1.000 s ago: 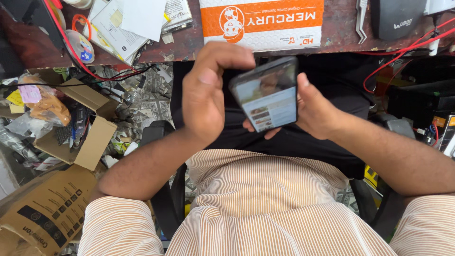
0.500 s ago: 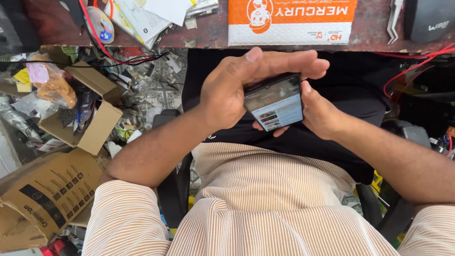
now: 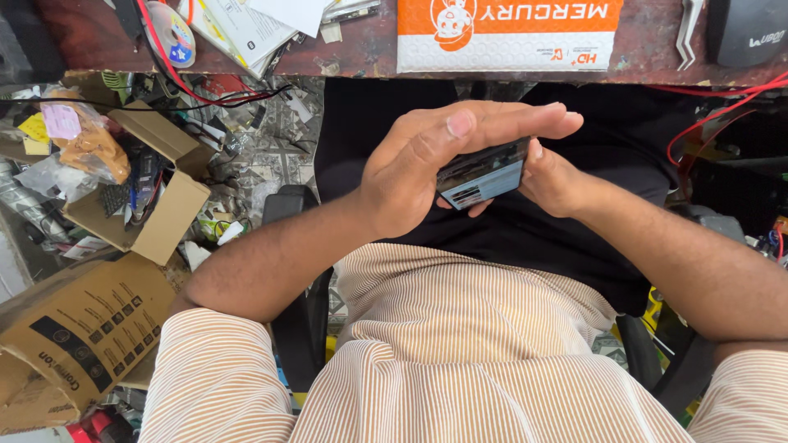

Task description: The person cleans the internal components of a disassembled smartphone using a cloth and tweezers. They wipe the battery area and edges, then use tweezers to adjust small parts inside the phone.

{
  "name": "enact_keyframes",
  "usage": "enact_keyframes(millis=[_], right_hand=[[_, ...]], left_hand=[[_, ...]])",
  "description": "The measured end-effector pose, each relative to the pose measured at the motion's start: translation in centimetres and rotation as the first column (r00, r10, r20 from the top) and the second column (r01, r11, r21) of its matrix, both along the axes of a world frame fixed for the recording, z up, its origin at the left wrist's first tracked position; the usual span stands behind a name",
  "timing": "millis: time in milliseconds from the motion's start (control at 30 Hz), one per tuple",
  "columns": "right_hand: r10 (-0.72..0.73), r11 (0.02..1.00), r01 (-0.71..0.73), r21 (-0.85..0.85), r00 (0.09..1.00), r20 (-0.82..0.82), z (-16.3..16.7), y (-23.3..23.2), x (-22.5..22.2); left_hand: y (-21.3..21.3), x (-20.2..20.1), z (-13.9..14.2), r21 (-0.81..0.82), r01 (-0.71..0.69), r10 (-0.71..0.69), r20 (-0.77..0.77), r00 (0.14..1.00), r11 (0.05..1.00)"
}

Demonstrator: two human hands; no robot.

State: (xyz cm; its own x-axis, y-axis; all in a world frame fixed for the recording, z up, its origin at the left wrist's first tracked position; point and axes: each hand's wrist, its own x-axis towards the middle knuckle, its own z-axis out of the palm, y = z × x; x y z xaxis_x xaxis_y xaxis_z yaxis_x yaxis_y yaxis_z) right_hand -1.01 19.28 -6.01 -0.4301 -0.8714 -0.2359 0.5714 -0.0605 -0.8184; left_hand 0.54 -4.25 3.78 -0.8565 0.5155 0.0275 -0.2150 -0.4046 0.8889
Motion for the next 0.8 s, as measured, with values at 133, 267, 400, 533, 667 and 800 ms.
enact_keyframes(millis=[133,267,400,533,667,800], right_hand=[[-0.018,1.000,0.018,-0.011,0.999,0.028,-1.2,0.4,0.3],[-0.026,1.000,0.026,-0.009,1.000,0.005,-1.8,0.7,0.4],[-0.021,0.999,0.021,-0.026,1.000,0.006,-1.7,0.7,0.4],[-0.009,0.999,0.007,-0.043,0.999,-0.037,-0.9,0.4,0.2],[-0.012,0.998,0.010,-0.057,0.999,-0.034,0.9,-0.2,0.6],[-0.028,0.998,0.024,0.056,0.997,0.075,2.9,-0.4,1.4]], left_hand=[[-0.1,0.2,-0.1,-0.032,-0.015,0.013,-0.050,0.999,0.999],[-0.1,0.3,-0.5,-0.044,-0.027,0.022,-0.102,0.995,0.999],[-0.1,0.3,-0.5,-0.026,-0.018,0.016,-0.086,0.996,0.999],[-0.1,-0.1,0.1,0.013,-0.003,0.004,-0.053,0.999,1.000],[-0.6,-1.1,-0.3,0.101,0.029,-0.028,-0.011,1.000,0.994],[-1.1,-1.5,-2.0,0.310,0.059,-0.085,0.068,0.994,0.949]])
